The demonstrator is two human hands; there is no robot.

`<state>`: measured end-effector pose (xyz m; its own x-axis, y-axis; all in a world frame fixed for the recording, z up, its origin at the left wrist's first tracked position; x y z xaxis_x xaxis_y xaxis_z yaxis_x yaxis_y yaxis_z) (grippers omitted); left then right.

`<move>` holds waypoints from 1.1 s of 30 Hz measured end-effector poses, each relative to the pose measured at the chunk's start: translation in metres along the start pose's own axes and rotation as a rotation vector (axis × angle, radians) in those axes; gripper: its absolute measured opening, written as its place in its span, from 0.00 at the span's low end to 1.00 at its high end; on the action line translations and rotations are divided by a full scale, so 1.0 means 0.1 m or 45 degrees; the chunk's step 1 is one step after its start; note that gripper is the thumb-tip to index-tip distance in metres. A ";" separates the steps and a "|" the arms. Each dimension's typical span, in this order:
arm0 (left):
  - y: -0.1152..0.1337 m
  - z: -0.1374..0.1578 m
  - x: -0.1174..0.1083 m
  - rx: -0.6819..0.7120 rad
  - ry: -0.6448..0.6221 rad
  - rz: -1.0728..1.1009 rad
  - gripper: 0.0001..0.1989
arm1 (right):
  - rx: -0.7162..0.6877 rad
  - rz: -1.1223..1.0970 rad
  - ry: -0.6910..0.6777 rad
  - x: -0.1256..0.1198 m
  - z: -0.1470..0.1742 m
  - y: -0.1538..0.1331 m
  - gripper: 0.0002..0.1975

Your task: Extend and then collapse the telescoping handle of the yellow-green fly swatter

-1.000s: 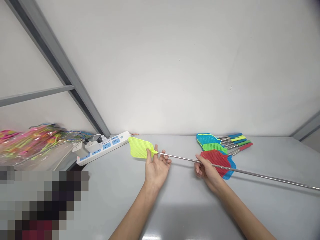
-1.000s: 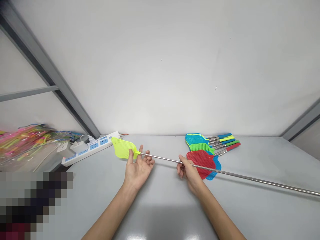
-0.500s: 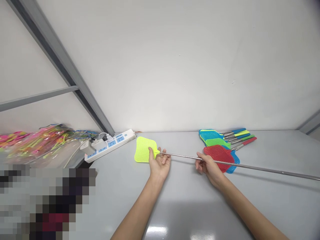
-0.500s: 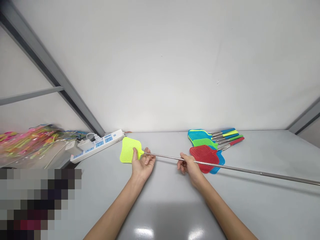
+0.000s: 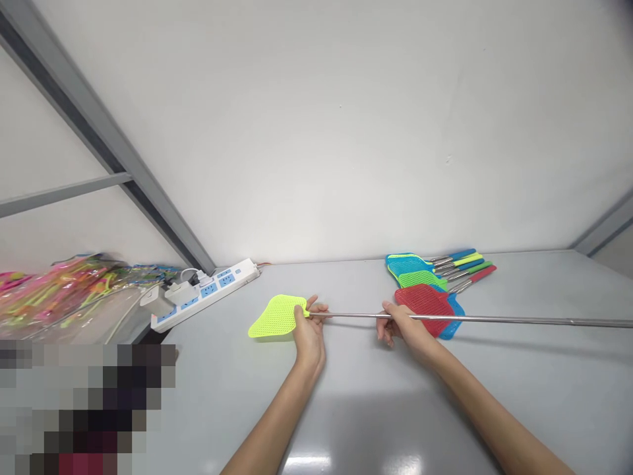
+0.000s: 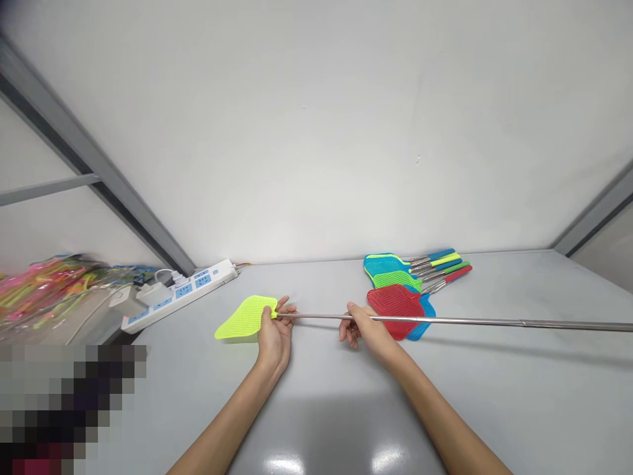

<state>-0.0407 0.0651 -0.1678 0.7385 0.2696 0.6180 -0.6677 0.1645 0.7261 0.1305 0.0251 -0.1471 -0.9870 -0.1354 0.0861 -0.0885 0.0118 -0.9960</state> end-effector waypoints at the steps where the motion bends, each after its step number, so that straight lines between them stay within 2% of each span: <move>1: 0.00 0.02 0.00 0.003 0.000 -0.005 0.18 | 0.007 -0.040 0.001 0.01 0.01 0.00 0.27; 9: -0.09 0.19 0.04 0.030 0.019 -0.057 0.21 | 0.080 -0.224 -0.059 0.10 0.02 0.08 0.28; 17: -0.19 0.38 0.11 0.013 -0.081 -0.111 0.22 | 0.152 -0.245 -0.155 0.24 0.05 0.14 0.29; 22: -0.24 0.48 0.14 -0.007 -0.119 -0.082 0.23 | 0.175 -0.262 -0.159 0.29 0.07 0.16 0.28; 33: -0.33 0.52 0.09 0.026 -0.055 -0.080 0.18 | 0.171 -0.213 -0.163 0.35 0.06 0.21 0.29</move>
<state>-0.0073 0.0129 -0.1710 0.7824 0.2178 0.5834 -0.6183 0.1600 0.7695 0.0944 0.0149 -0.1651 -0.9346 -0.2485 0.2546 -0.2221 -0.1517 -0.9632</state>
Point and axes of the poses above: each hand's wrist, its own z-axis away from the middle knuckle, its own x-axis out of the palm, y = z × x, the point moved 3 cm from there along -z, towards the middle knuckle, and after that the axes turned 7 degrees about -x, right-handed, at the moved point
